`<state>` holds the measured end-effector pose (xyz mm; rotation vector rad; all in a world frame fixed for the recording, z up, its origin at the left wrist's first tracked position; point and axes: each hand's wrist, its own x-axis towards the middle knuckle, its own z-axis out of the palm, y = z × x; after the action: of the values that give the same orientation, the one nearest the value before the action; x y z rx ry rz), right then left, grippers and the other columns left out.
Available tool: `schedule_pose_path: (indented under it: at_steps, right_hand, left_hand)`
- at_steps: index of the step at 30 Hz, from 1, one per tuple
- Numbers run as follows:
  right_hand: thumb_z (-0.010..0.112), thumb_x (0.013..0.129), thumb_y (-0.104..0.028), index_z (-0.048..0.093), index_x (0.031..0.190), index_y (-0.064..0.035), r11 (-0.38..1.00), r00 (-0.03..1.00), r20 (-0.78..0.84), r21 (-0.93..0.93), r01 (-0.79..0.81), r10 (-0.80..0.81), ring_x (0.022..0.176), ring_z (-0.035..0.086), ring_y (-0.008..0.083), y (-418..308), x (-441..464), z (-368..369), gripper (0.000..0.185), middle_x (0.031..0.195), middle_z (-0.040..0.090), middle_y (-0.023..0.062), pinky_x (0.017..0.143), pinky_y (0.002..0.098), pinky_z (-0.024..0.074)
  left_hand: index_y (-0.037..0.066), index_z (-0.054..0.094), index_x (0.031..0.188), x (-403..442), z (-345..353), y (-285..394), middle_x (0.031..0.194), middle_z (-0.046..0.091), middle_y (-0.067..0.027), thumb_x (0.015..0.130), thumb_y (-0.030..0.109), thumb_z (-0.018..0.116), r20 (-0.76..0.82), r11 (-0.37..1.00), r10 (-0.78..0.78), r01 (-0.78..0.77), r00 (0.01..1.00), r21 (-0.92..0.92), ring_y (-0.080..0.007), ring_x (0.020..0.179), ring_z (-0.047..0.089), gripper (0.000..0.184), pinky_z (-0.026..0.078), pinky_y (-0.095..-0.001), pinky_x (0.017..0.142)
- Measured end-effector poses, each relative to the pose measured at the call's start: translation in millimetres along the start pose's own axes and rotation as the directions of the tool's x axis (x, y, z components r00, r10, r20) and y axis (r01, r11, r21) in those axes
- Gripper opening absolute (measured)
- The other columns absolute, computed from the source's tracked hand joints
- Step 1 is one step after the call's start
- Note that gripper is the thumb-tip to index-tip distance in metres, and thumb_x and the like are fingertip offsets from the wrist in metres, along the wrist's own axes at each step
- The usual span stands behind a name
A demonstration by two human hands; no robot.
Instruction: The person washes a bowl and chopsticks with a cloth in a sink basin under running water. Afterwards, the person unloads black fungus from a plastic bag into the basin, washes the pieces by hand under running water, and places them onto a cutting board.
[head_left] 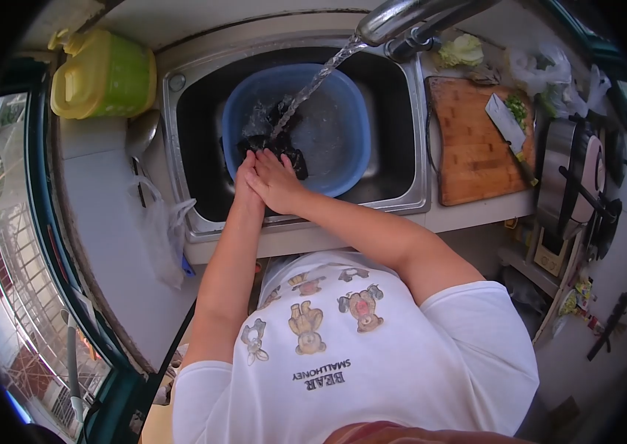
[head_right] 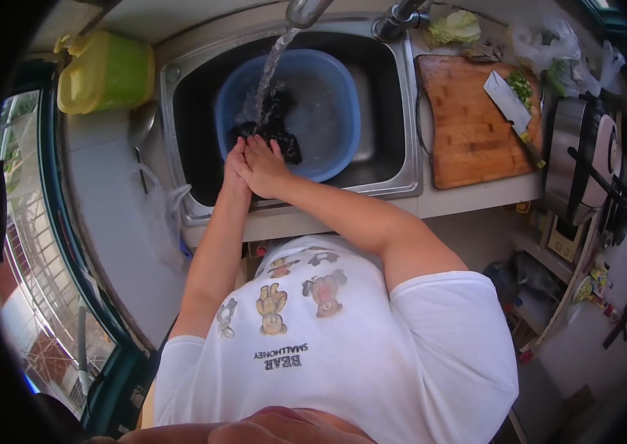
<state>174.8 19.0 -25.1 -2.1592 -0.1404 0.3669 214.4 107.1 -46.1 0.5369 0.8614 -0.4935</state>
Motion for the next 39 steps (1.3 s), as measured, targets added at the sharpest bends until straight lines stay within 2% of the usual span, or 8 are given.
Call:
schedule_pose_path:
  at_steps: [4,5,12,15,21,31,34,39]
  right_hand:
    - [0.045,0.087,-0.033,0.064,0.096,-0.0046,0.971,0.972,0.200,0.180,-0.156,0.120,0.090,0.059,0.0310,0.0,-8.6,-43.2,0.036,0.095,0.063,0.0157,0.080,0.0375,0.0446]
    - [0.049,0.084,-0.027,0.065,0.088,-0.0063,0.995,0.997,-0.078,0.099,-0.006,0.013,0.079,0.059,0.0328,33.8,7.0,-33.3,0.026,0.085,0.063,0.0150,0.070,0.0388,0.0463]
    - [0.057,0.077,-0.015,0.055,0.106,-0.0054,0.875,0.985,-0.074,-0.453,-0.170,0.153,0.087,0.058,0.0310,105.4,95.7,-0.8,0.030,0.096,0.060,0.0154,0.073,0.0381,0.0470]
    - [0.059,0.081,-0.021,0.055,0.104,-0.0069,0.743,0.897,0.258,0.503,-0.442,0.359,0.084,0.058,0.0209,106.4,98.2,-9.6,0.027,0.093,0.060,0.0075,0.070,0.0317,0.0465]
    - [0.054,0.084,-0.009,0.044,0.113,-0.0078,0.203,0.854,0.450,0.840,-0.504,0.260,0.082,0.057,0.0171,83.4,96.1,-56.9,0.030,0.098,0.055,0.0056,0.068,0.0334,0.0503]
    - [0.048,0.084,-0.001,0.052,0.102,-0.0036,0.735,0.929,0.123,0.579,-0.353,0.349,0.087,0.060,0.0225,17.2,75.4,-54.4,0.019,0.095,0.061,0.0131,0.075,0.0325,0.0509]
    - [0.046,0.075,0.006,0.053,0.104,-0.0007,0.976,0.961,-0.205,0.075,0.205,-0.186,0.089,0.059,0.0325,17.9,57.1,-41.8,0.030,0.098,0.060,0.0178,0.076,0.0362,0.0479]
    - [0.045,0.069,0.006,0.044,0.119,-0.0017,0.974,0.995,0.059,0.216,0.069,-0.083,0.109,0.049,0.0305,-2.1,7.2,-25.1,0.051,0.116,0.050,0.0184,0.093,0.0401,0.0382]
  left_hand:
    - [0.003,0.046,0.117,2.9,-6.1,25.2,0.107,0.056,-0.0125,0.089,0.021,0.051,-0.225,0.960,0.229,-0.181,0.947,0.212,-0.0255,0.092,0.058,0.034,0.050,-0.0381,0.076]
    - [0.004,0.044,0.119,-3.2,-1.3,29.0,0.108,0.056,-0.0120,0.089,0.019,0.051,-0.176,0.935,0.283,-0.231,0.943,0.268,-0.0251,0.093,0.058,0.035,0.050,-0.0378,0.077]
    - [0.006,0.042,0.123,-46.7,15.3,19.9,0.112,0.054,-0.0094,0.085,0.012,0.055,-0.209,0.912,0.328,-0.251,0.921,0.325,-0.0231,0.096,0.056,0.041,0.049,-0.0340,0.080]
    - [0.006,0.042,0.122,-52.2,3.3,21.0,0.111,0.054,-0.0089,0.085,0.012,0.055,-0.210,0.909,0.344,-0.269,0.915,0.318,-0.0228,0.096,0.056,0.040,0.048,-0.0334,0.079]
    - [0.006,0.045,0.119,-48.1,-9.8,16.9,0.107,0.056,-0.0078,0.084,0.010,0.056,-0.172,0.919,0.344,-0.294,0.923,0.262,-0.0229,0.096,0.057,0.036,0.048,-0.0343,0.082]
    - [0.008,0.048,0.113,-34.3,1.0,-10.2,0.103,0.058,-0.0067,0.086,0.018,0.056,-0.158,0.981,0.164,-0.144,0.974,0.133,-0.0235,0.096,0.056,0.030,0.047,-0.0378,0.083]
    - [0.009,0.050,0.111,-26.2,5.1,-14.7,0.106,0.056,-0.0064,0.086,0.029,0.056,-0.085,0.999,0.037,-0.036,0.996,0.011,-0.0241,0.101,0.054,0.033,0.045,-0.0392,0.085]
    - [0.007,0.053,0.100,-25.5,14.9,0.1,0.103,0.055,-0.0081,0.084,0.034,0.059,-0.024,0.999,-0.025,0.025,0.999,-0.027,-0.0225,0.092,0.054,0.032,0.046,-0.0370,0.081]
